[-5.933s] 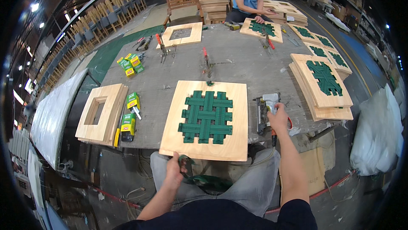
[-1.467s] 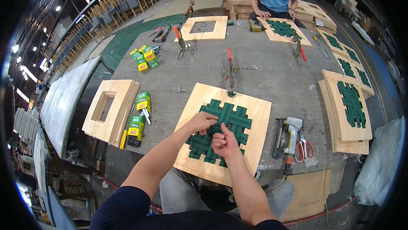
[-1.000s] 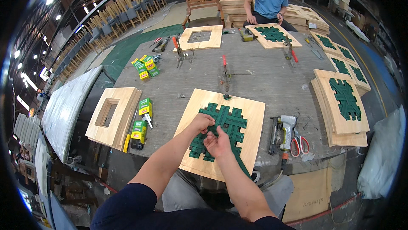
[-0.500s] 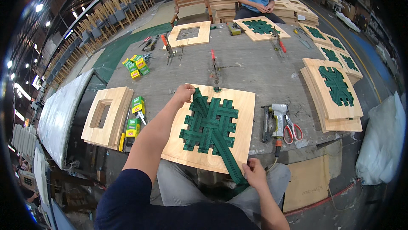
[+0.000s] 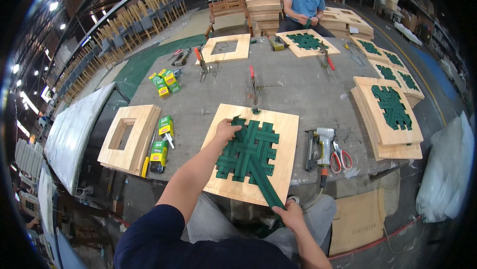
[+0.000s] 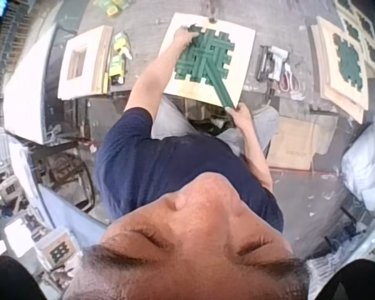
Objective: The person weaves green plastic strips into a wooden frame to create a cushion seat. They use a staple gun to secure the strips and scissors to trim the excess material. The process involves repeatedly threading the strips through the frame and stapling them in place.
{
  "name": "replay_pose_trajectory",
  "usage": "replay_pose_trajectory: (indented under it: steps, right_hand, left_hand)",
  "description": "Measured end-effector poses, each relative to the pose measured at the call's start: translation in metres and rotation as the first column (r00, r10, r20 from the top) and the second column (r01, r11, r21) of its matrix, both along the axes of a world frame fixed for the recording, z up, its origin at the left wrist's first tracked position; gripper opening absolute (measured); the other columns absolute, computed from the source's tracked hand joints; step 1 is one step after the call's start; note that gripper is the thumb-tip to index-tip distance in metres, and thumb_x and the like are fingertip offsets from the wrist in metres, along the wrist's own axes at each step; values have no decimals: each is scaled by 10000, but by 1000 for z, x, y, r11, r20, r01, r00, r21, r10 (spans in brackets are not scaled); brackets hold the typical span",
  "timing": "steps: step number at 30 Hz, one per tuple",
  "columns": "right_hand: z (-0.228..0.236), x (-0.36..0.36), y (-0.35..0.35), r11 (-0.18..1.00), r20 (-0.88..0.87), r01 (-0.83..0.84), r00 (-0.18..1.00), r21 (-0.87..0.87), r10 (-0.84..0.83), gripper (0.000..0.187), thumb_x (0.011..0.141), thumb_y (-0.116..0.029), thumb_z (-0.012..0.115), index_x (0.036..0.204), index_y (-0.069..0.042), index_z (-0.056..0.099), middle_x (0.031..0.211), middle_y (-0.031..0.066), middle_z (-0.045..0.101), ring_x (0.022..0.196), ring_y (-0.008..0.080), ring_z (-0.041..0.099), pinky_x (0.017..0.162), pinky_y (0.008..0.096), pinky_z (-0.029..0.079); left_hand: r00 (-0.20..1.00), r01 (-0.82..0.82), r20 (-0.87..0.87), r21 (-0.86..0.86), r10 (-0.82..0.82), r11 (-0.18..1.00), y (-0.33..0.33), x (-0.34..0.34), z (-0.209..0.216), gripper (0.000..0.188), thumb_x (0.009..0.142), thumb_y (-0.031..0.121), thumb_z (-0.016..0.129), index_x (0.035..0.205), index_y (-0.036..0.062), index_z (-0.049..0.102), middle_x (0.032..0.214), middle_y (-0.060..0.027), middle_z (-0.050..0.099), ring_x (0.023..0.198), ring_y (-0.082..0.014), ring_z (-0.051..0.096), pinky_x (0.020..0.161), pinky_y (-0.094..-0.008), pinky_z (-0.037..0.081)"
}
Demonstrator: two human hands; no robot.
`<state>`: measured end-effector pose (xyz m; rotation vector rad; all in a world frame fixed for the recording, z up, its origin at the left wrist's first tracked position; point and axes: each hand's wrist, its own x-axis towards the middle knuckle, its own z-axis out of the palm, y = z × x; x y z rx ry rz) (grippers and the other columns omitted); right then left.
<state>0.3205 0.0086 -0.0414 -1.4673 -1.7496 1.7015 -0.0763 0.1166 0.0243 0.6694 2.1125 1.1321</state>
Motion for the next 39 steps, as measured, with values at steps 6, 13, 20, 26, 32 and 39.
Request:
replay_pose_trajectory:
  steps: [6, 13, 20, 26, 32, 39]
  right_hand:
    - [32, 55, 37, 974, -10, 217, 976, 59, -217, 190, 923, -103, 760, 857, -32, 597, 716, 15, 639, 616, 70, 562, 528, 267, 440]
    - [23, -9, 26, 993, -118, -63, 990, 99, 75, 177, 936, -128, 737, 867, -4, 631, 705, 20, 637, 637, 85, 567, 561, 289, 444]
    - [17, 7, 21, 989, -20, -78, 997, 130, 81, 138, 931, -79, 717, 911, 7, 611, 747, 45, 671, 660, 123, 616, 583, 320, 469]
    - [31, 44, 16, 1000, 32, -3, 999, 19, 3, 145, 922, -76, 726, 912, 16, 614, 746, 70, 683, 652, 127, 627, 586, 316, 483]
    - [39, 9, 18, 976, 155, -107, 985, 190, 78, 167, 911, -101, 739, 921, 27, 633, 761, 95, 701, 664, 137, 640, 605, 323, 500]
    - [48, -9, 52, 914, 2, 26, 1000, 405, -30, 124, 924, -83, 728, 997, 7, 685, 824, 51, 698, 759, 103, 641, 695, 283, 521]
  left_hand:
    - [911, 181, -341, -176, -232, 968, -3, 0, -15, 323, 823, 215, 815, 1098, 58, 752, 1022, -141, 756, 918, -288, 721, 822, -405, 559]
    - [839, -39, -544, -60, 0, 997, 2, -60, 12, 249, 913, 279, 730, 1046, 76, 787, 781, -135, 746, 694, -279, 726, 651, -415, 570]
    - [982, 83, -150, -185, -112, 979, 5, -26, 7, 314, 975, 338, 671, 1045, 54, 783, 639, -98, 668, 518, -208, 640, 498, -371, 504]
    - [998, 28, -49, 9, -27, 1000, -5, -25, 0, 253, 980, 262, 705, 1096, 48, 774, 602, -62, 618, 500, -146, 571, 458, -347, 438]
    - [968, -134, 242, 278, 66, 951, -11, -24, 0, 191, 979, 228, 716, 993, 39, 747, 690, -4, 616, 554, -107, 524, 523, -287, 427]
    - [916, -168, 401, 380, 1, 910, -41, -11, 10, 247, 991, 265, 705, 799, 122, 648, 763, 42, 621, 703, -75, 555, 662, -261, 436]
